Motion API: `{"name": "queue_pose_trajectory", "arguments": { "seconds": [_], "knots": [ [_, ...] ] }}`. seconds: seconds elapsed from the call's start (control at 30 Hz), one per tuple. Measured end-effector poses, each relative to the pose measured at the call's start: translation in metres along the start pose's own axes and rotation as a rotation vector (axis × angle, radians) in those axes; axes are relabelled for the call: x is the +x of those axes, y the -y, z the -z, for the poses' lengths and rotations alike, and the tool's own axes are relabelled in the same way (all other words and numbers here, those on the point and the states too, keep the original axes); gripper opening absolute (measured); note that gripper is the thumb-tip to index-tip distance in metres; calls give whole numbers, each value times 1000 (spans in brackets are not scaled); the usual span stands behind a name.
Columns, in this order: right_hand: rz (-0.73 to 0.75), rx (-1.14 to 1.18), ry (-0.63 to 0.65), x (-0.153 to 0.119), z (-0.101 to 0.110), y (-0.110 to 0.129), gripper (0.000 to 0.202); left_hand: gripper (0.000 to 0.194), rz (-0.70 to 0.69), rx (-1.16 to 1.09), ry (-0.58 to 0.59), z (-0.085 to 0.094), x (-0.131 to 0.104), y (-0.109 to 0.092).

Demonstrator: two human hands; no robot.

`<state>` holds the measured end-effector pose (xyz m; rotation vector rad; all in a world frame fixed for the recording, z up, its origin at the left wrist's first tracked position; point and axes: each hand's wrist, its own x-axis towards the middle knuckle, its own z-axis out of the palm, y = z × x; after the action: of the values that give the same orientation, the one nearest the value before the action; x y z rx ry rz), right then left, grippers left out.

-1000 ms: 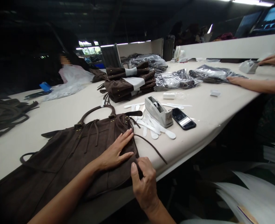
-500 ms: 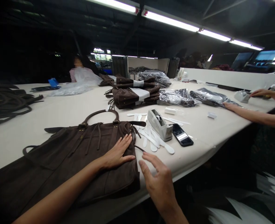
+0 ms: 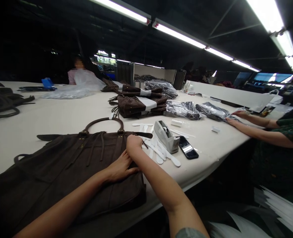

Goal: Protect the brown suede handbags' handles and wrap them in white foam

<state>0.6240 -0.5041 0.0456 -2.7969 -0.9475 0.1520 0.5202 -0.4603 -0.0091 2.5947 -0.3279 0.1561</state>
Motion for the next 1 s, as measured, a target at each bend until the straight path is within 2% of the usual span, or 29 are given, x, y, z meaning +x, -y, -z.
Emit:
{"name": "queue_pose_trajectory", "arguments": {
  "seconds": [0.17,0.37,0.5,0.57,0.7,0.77,0.87,0.93,1.0],
  "knots": [
    [-23,56,-95,-7,-16,-2,18,72,-73,-28,-28,-2,0,2],
    [-107,314,-290,-9,-23,-23,11,82,4,-45,43,-3,0,0],
    [-208,595,-248,6,-29,-38,25,82,32,-79,49,1,-2,-2],
    [-252,730,-190,14,-34,-44,27,79,32,-131,-14,3,-3,-2],
    [-303,938,-112,26,-44,-50,30,71,93,-179,-333,1,-2,3],
    [-310,1008,-112,30,-48,-51,26,72,174,-127,-384,-3,1,6],
    [-301,1046,-163,32,-54,-51,16,79,217,-1,-203,-7,7,8],
    [-281,1020,-193,33,-56,-52,24,80,203,83,-69,-8,9,8],
    [-264,965,-203,33,-56,-57,28,78,194,138,14,-7,9,8]
  ]
}}
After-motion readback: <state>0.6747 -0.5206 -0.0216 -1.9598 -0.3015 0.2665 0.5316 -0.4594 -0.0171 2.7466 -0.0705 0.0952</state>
